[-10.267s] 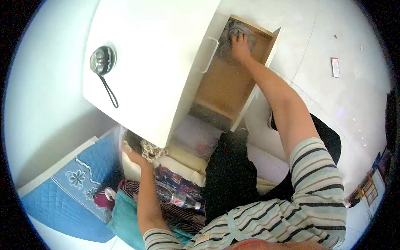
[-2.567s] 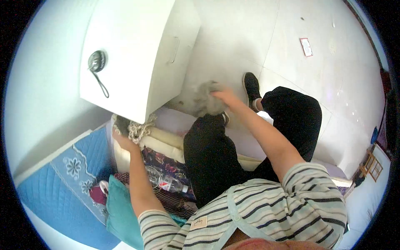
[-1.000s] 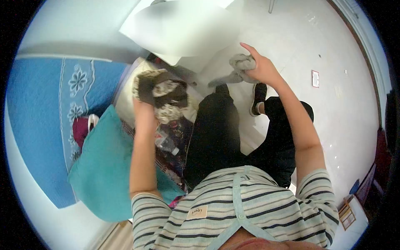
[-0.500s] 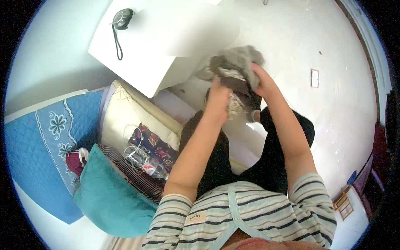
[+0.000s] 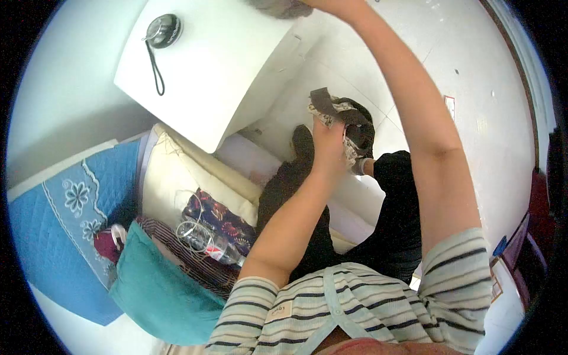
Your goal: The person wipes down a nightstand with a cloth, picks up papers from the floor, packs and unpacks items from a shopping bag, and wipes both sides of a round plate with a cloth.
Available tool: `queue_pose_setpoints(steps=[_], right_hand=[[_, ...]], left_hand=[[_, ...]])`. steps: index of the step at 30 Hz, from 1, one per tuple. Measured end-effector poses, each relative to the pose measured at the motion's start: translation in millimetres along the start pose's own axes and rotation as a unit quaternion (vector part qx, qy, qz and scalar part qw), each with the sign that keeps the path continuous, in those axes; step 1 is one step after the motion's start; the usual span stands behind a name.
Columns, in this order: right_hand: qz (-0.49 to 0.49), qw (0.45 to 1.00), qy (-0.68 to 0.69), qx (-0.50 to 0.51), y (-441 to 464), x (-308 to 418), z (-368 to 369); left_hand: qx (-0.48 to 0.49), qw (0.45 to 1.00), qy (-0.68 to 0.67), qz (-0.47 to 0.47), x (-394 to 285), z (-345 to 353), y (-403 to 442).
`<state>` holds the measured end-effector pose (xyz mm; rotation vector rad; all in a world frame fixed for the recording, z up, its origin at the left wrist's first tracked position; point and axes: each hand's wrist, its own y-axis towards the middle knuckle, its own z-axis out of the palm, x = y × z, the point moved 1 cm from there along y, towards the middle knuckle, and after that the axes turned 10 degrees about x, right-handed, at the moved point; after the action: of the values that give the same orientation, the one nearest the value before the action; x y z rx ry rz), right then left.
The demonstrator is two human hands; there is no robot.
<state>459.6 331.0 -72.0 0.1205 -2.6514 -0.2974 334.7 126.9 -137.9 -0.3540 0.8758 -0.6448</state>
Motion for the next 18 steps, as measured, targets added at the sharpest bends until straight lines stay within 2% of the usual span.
queue_pose_setpoints(steps=[2,3,5,7,9,10,12,16,18], right_hand=[[-0.026,0.977,0.135,-0.161,-23.3,5.1,1.7],[-0.024,0.978,0.132,-0.157,-41.5,-1.7,14.5],[0.102,0.970,0.125,-0.183,-93.8,-37.2,57.7],[0.131,0.982,0.086,0.103,-135.4,-65.7,127.3],[-0.025,0.984,0.090,0.151,-171.2,-78.2,184.8],[-0.020,0.984,0.094,0.149,-174.8,-77.2,201.6],[-0.029,0.969,0.067,0.236,-168.1,-65.7,231.2],[-0.017,0.973,0.010,0.231,-147.4,-60.8,257.2],[-0.040,0.967,-0.044,0.248,-143.8,-64.0,262.3]], left_hand=[[-0.024,0.999,0.032,-0.015,6.6,-7.2,1.8],[-0.052,0.996,0.064,-0.022,9.6,-10.8,1.3],[-0.055,0.998,0.015,-0.014,-0.1,-1.8,-6.0],[-0.060,0.998,-0.027,-0.010,-7.3,0.8,-11.5],[-0.059,0.998,-0.003,0.022,-11.1,-1.4,-12.9],[-0.076,0.996,-0.035,0.026,-13.2,0.6,-11.7],[-0.089,0.995,-0.032,0.014,-18.8,3.4,-11.2],[-0.095,0.995,-0.009,0.002,-26.3,-0.8,-8.9],[-0.108,0.994,0.009,-0.003,-28.2,-2.7,-6.0]])
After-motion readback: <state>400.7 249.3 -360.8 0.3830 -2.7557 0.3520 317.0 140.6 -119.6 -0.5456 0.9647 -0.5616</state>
